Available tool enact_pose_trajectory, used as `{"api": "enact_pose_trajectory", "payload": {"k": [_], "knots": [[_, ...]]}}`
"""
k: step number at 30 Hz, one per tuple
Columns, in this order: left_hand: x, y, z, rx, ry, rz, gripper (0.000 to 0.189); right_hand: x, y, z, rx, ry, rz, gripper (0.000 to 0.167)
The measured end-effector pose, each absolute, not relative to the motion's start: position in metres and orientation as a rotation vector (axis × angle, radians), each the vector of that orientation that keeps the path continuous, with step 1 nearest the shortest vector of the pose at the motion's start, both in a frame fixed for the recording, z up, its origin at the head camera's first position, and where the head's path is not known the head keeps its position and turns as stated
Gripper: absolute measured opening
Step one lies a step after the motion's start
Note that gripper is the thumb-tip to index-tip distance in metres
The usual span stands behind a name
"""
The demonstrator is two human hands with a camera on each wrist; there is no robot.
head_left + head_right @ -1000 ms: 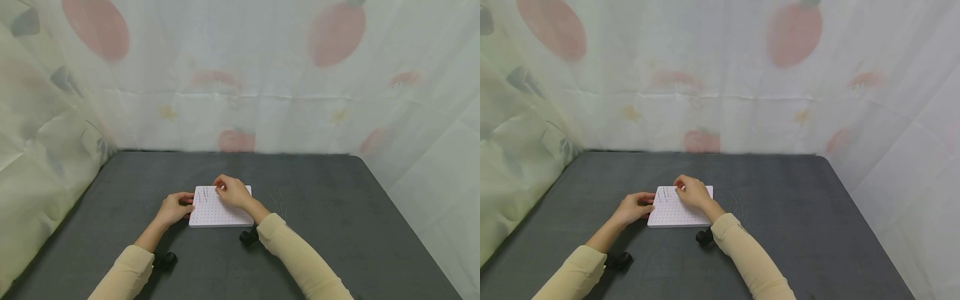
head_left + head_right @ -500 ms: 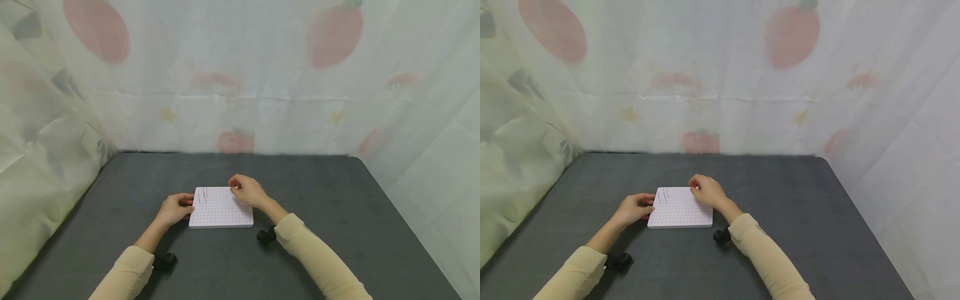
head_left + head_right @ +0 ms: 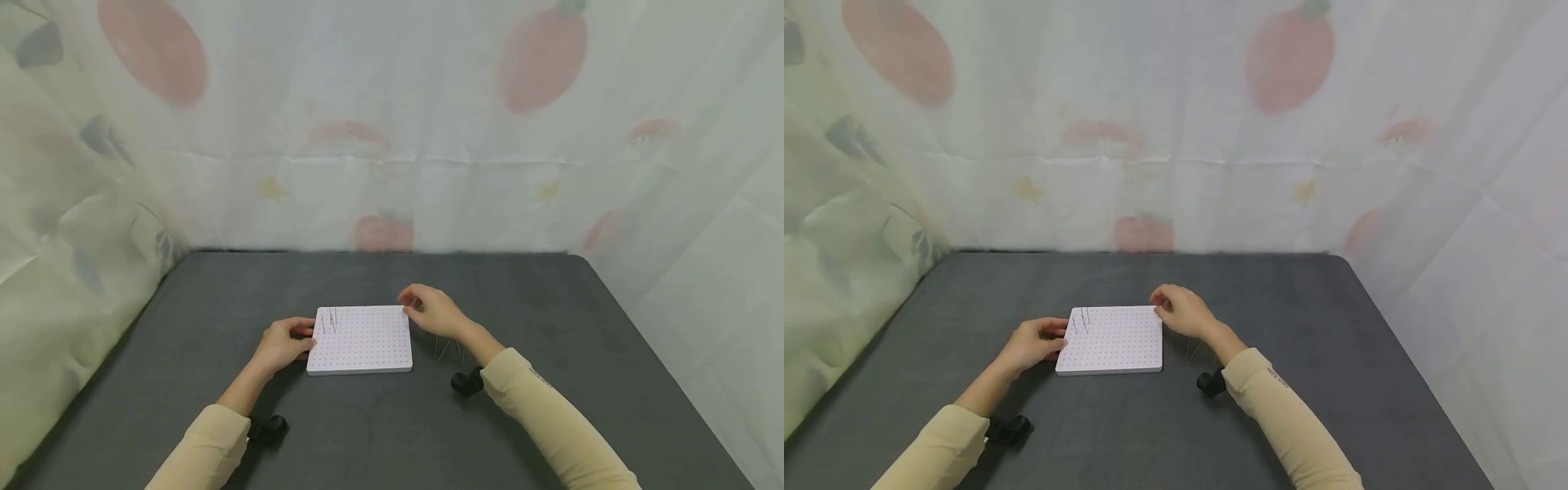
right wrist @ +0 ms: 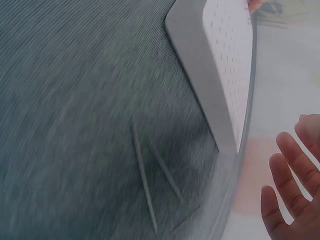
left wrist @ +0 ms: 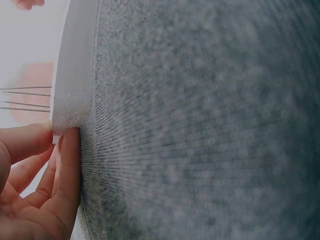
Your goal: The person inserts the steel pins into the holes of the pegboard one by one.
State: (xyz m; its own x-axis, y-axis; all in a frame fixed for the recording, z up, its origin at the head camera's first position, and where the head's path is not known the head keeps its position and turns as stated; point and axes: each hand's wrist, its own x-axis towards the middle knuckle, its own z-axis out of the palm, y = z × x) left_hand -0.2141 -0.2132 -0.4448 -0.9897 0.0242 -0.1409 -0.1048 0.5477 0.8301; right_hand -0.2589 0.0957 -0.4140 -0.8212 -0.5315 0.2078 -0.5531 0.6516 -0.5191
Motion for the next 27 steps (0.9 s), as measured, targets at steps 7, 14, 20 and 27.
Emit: {"api": "enact_pose_trajectory", "payload": {"k": [7, 14, 20, 27], "knots": [[-0.215, -0.214, -0.445, -0.072, 2.636, 1.441, 0.044, -0.256, 0.113, -0.412, 0.974, -2.788, 0.946, 0.022], [-0.216, -0.215, -0.446, -0.076, 2.636, 1.452, 0.044, -0.253, 0.129, -0.412, 0.998, -2.776, 0.969, 0.021], [-0.216, -0.216, -0.447, -0.073, 2.633, 1.459, 0.044, -0.247, 0.145, -0.409, 0.989, -2.786, 0.986, 0.02], [-0.217, -0.216, -0.447, -0.076, 2.629, 1.465, 0.044, -0.241, 0.164, -0.407, 0.995, -2.791, 1.027, 0.023]]}}
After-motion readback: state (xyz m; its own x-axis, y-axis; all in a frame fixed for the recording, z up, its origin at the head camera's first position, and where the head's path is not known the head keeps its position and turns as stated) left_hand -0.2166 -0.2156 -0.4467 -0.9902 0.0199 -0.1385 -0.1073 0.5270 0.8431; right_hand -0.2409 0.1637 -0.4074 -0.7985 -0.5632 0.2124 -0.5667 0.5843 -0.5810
